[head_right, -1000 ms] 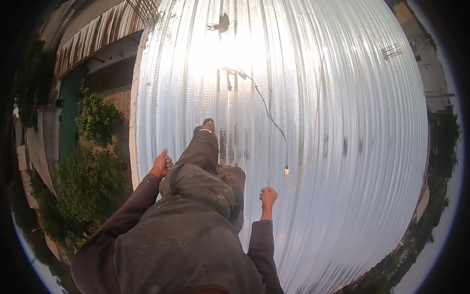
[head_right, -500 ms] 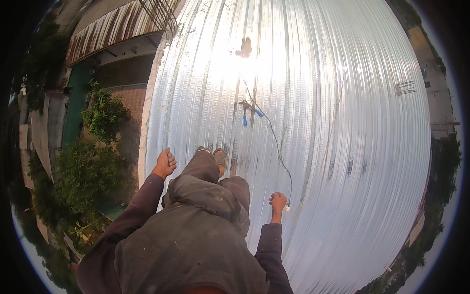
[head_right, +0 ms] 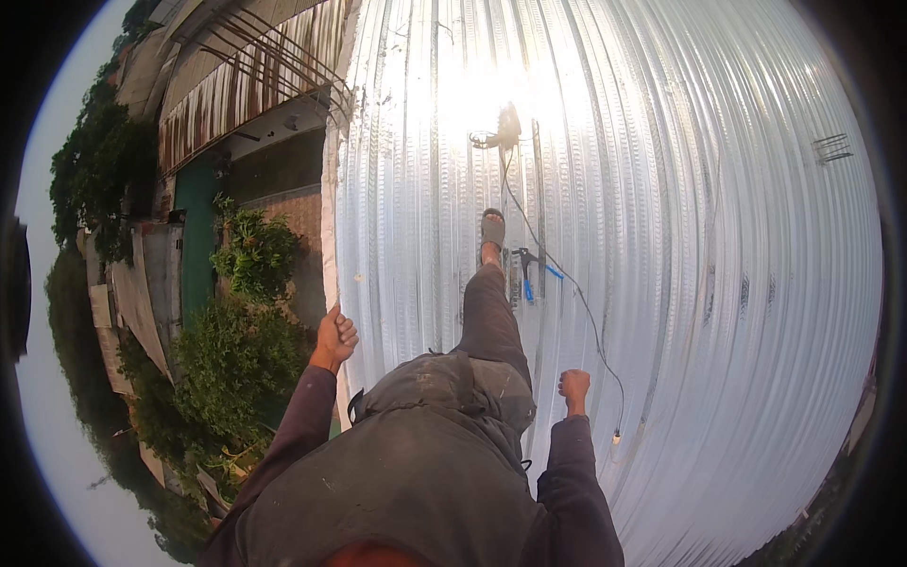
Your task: The person secures a corrugated metal roof panel using a corded drill and a manual rivet gun. They drill pilot holes, insert fasteners, and use the rivet gun to clamp the panel to the roof structure.
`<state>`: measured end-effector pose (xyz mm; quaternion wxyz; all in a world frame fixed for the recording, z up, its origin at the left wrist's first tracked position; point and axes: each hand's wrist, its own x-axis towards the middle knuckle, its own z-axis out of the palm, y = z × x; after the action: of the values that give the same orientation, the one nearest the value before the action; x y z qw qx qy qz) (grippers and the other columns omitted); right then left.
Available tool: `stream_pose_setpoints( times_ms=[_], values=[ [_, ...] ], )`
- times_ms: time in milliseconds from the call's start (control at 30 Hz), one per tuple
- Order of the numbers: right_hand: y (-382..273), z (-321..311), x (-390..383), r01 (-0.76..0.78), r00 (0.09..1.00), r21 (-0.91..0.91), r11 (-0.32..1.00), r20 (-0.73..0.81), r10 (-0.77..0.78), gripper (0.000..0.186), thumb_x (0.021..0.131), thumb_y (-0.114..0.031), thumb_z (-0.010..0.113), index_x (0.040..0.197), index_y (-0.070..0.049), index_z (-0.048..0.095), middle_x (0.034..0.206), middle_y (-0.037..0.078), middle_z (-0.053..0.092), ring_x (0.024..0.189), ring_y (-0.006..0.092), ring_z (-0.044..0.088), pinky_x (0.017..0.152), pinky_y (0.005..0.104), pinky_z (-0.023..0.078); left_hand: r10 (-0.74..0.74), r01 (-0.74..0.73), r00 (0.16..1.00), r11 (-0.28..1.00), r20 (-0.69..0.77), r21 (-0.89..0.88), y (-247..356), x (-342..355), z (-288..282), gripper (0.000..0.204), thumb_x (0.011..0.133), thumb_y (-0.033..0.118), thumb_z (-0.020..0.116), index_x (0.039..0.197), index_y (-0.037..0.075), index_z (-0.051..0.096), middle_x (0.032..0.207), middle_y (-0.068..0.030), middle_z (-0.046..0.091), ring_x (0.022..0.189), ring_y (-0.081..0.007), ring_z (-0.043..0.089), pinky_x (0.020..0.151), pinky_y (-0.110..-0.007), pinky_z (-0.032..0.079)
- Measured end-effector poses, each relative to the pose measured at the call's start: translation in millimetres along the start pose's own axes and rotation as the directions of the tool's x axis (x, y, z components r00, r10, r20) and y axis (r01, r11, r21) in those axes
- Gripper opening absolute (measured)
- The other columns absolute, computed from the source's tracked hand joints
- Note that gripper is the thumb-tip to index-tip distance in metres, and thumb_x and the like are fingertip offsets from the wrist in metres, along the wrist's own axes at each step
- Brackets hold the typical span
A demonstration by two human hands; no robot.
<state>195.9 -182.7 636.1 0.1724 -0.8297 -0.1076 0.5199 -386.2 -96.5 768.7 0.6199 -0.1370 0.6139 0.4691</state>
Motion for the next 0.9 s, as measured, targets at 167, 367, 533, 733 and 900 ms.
stream_pose_setpoints(
  times_ms=[167, 367, 533, 733, 900],
  values=[
    [-177, 86, 60, 0.02, 0.996, 0.025, 0.999, 0.09, -0.022, 0.014, 0.081, -0.005, 0.062, 0.08, 0.006, 0.072, 0.07, 0.012, 0.067, 0.054, 0.0192, 0.065, 0.042, 0.0318, 0.05, -0.052, 0.035, 0.985, 0.994, -0.164, -0.104, 64, 33, 46, 0.04, 0.107, 0.045, 0.049, 0.079, 0.017, 0.05, 0.055, 0.0045, 0.035, 0.044, -0.0121, 0.033, 0.04, -0.029, 0.028],
    [-492, 153, 130, 0.397, 0.9, -0.032, 0.917, 0.21, -0.382, 0.025, 0.082, -0.005, 0.066, 0.104, 0.005, 0.072, 0.075, 0.009, 0.069, 0.056, 0.0153, 0.063, 0.046, 0.0283, 0.049, 0.138, -0.141, 0.99, 0.956, -0.029, -0.258, 162, 55, 151, 0.025, 0.109, 0.032, 0.05, 0.1, 0.01, 0.058, 0.057, 0.0048, 0.04, 0.046, -0.011, 0.037, 0.043, -0.028, 0.034],
    [-711, 185, 121, 0.575, 0.807, 0.087, 0.813, 0.099, -0.582, 0.033, 0.084, -0.007, 0.066, 0.114, 0.007, 0.07, 0.084, 0.01, 0.072, 0.064, 0.0147, 0.065, 0.055, 0.0274, 0.052, 0.169, -0.14, 0.984, 0.923, 0.051, -0.358, 227, 104, 192, 0.017, 0.108, 0.026, 0.052, 0.106, 0.011, 0.06, 0.059, 0.0055, 0.042, 0.048, -0.0106, 0.038, 0.044, -0.028, 0.035],
    [-724, 233, 147, 0.489, 0.869, 0.142, 0.861, 0.011, -0.495, 0.039, 0.082, -0.008, 0.068, 0.117, 0.01, 0.069, 0.088, 0.017, 0.073, 0.064, 0.0187, 0.068, 0.053, 0.0304, 0.053, 0.083, -0.071, 0.996, 0.952, 0.029, -0.297, 310, 203, 248, 0.014, 0.108, 0.023, 0.052, 0.109, 0.012, 0.058, 0.059, 0.0057, 0.041, 0.046, -0.0102, 0.035, 0.043, -0.028, 0.033],
    [-542, 255, 187, 0.097, 0.987, -0.141, 0.985, -0.111, -0.113, 0.015, 0.084, -0.004, 0.062, 0.093, 0.004, 0.072, 0.07, 0.009, 0.066, 0.052, 0.016, 0.06, 0.042, 0.029, 0.046, -0.109, 0.111, 0.994, 0.991, 0.033, -0.081, 407, 307, 314, 0.016, 0.108, 0.025, 0.052, 0.108, 0.012, 0.059, 0.059, 0.0054, 0.04, 0.046, -0.0105, 0.034, 0.042, -0.029, 0.031]
  ],
)
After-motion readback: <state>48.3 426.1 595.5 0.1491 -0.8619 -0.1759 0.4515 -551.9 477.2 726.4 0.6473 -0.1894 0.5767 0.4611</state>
